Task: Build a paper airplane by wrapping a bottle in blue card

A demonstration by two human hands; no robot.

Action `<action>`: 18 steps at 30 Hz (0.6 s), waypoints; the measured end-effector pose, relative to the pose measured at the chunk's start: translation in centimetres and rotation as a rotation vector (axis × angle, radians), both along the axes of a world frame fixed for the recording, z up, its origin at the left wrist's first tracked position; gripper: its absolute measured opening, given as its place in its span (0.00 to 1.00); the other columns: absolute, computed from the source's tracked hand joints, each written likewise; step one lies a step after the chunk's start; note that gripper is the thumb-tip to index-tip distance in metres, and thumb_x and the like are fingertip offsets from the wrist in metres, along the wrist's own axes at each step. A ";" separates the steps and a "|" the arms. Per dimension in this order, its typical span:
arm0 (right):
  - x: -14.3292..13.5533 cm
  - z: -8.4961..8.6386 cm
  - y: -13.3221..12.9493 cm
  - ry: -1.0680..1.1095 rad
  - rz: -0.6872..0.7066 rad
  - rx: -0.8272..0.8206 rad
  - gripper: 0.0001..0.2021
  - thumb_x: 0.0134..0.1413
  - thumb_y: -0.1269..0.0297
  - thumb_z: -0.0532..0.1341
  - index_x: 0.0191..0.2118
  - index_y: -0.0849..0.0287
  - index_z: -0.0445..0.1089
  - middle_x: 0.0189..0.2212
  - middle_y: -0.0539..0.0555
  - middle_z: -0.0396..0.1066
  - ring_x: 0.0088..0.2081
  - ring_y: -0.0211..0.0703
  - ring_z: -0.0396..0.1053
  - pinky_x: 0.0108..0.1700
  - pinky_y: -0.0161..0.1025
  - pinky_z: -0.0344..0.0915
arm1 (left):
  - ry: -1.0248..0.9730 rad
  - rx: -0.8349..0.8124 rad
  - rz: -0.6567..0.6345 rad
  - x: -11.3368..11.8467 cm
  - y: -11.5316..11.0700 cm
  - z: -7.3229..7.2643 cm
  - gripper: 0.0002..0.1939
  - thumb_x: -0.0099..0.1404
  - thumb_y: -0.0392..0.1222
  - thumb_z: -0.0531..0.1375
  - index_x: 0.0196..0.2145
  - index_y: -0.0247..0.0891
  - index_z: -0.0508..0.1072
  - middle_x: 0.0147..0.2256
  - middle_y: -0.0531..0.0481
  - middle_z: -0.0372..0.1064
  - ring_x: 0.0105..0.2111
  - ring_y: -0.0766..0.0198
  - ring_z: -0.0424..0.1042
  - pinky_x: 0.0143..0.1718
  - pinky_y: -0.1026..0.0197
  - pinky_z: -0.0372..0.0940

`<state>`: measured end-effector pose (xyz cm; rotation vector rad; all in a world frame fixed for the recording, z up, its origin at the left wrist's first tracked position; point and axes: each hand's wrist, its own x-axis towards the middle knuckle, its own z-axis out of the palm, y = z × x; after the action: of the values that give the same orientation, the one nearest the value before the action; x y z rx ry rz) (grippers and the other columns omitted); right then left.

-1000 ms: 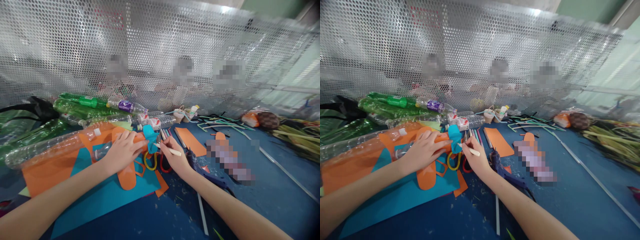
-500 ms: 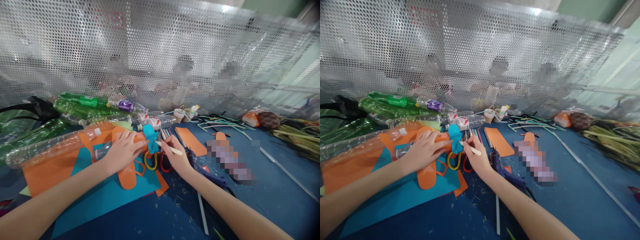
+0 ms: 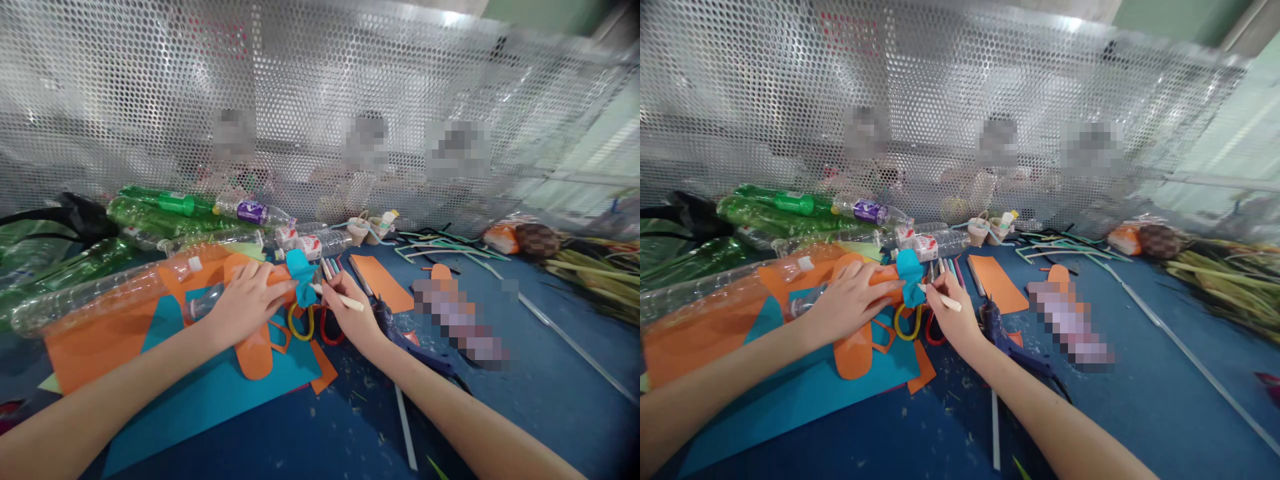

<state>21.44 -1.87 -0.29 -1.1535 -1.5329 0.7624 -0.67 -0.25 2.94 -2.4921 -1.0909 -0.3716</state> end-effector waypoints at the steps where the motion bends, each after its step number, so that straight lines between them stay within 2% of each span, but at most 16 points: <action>1: 0.0 0.0 0.0 0.007 0.011 -0.002 0.11 0.61 0.60 0.56 0.28 0.54 0.56 0.21 0.45 0.64 0.25 0.39 0.63 0.30 0.37 0.59 | 0.000 0.000 0.001 0.0 0.0 0.0 0.17 0.71 0.46 0.50 0.56 0.53 0.67 0.44 0.40 0.61 0.41 0.49 0.60 0.40 0.50 0.60; 7: 0.0 0.0 0.0 -0.029 -0.034 0.001 0.10 0.61 0.60 0.56 0.29 0.54 0.57 0.22 0.44 0.64 0.26 0.39 0.64 0.30 0.36 0.59 | 0.005 -0.008 0.010 0.0 -0.1 0.1 0.17 0.71 0.46 0.50 0.56 0.52 0.67 0.44 0.41 0.61 0.42 0.50 0.60 0.41 0.50 0.60; 12: 0.0 0.0 0.0 -0.012 0.010 0.001 0.10 0.61 0.60 0.55 0.29 0.54 0.56 0.22 0.44 0.64 0.25 0.38 0.63 0.30 0.36 0.59 | 0.007 0.000 0.010 0.0 0.0 0.0 0.17 0.71 0.46 0.51 0.56 0.53 0.66 0.44 0.41 0.61 0.41 0.50 0.59 0.41 0.51 0.60; 18: -0.2 0.5 -0.3 0.023 -0.064 0.020 0.10 0.60 0.63 0.56 0.28 0.54 0.57 0.20 0.44 0.64 0.24 0.38 0.63 0.29 0.35 0.58 | 0.013 -0.008 0.016 0.0 0.0 0.1 0.17 0.71 0.47 0.50 0.56 0.53 0.66 0.44 0.41 0.60 0.42 0.49 0.59 0.41 0.50 0.60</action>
<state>21.29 -2.17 0.24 -1.1700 -1.4749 0.7140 -0.67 -0.27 3.02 -2.4878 -1.1085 -0.3472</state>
